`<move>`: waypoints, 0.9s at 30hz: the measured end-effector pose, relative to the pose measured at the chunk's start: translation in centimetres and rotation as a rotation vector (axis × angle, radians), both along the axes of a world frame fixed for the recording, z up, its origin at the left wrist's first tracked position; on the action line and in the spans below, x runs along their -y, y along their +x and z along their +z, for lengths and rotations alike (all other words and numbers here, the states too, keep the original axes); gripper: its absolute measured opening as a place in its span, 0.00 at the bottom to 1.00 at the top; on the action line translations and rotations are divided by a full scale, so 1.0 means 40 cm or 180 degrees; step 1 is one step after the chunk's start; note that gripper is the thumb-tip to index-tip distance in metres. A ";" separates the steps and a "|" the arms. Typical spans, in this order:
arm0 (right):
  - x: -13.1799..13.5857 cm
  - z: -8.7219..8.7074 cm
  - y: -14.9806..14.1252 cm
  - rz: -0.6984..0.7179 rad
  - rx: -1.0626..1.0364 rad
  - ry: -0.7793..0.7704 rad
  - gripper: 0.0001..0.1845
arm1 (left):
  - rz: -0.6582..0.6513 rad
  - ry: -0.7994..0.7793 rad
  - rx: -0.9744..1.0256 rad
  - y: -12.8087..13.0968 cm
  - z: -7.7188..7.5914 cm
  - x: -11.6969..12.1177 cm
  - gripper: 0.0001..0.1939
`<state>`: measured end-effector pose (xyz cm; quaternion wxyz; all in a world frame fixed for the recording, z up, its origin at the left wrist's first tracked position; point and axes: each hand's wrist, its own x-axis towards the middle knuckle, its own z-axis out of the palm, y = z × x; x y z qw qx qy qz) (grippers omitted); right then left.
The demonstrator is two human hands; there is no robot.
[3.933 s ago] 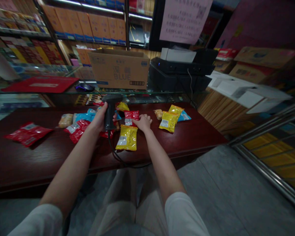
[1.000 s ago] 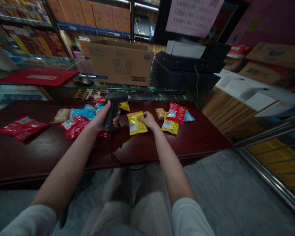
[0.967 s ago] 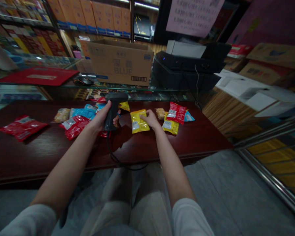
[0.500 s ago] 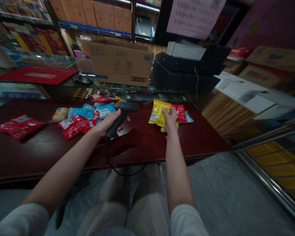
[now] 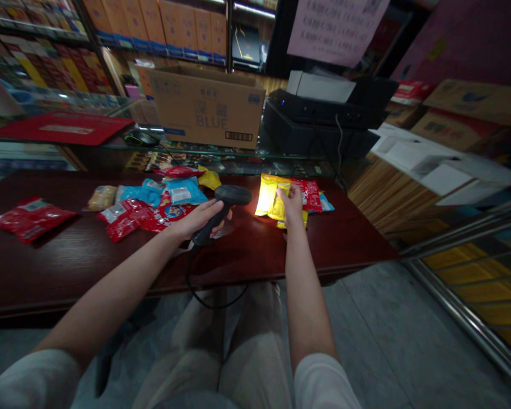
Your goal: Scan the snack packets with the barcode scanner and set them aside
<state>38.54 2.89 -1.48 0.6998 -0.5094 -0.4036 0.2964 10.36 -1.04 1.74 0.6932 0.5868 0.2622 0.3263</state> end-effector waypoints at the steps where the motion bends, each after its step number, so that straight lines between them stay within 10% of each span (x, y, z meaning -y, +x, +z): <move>1: -0.001 0.000 -0.001 0.0009 0.0020 -0.0035 0.24 | -0.0022 -0.0031 0.0025 0.000 -0.001 -0.001 0.27; 14: 0.021 0.008 -0.003 -0.0776 0.1378 0.0102 0.25 | 0.0119 0.0030 0.0066 -0.050 0.081 -0.001 0.29; 20: 0.046 0.020 0.001 -0.1480 0.2823 -0.0096 0.29 | 0.0936 0.0018 -0.0009 -0.157 0.167 -0.099 0.20; 27: 0.060 0.025 -0.005 -0.1821 0.3042 -0.0542 0.21 | 0.1481 0.0002 -0.0091 -0.234 0.198 -0.256 0.17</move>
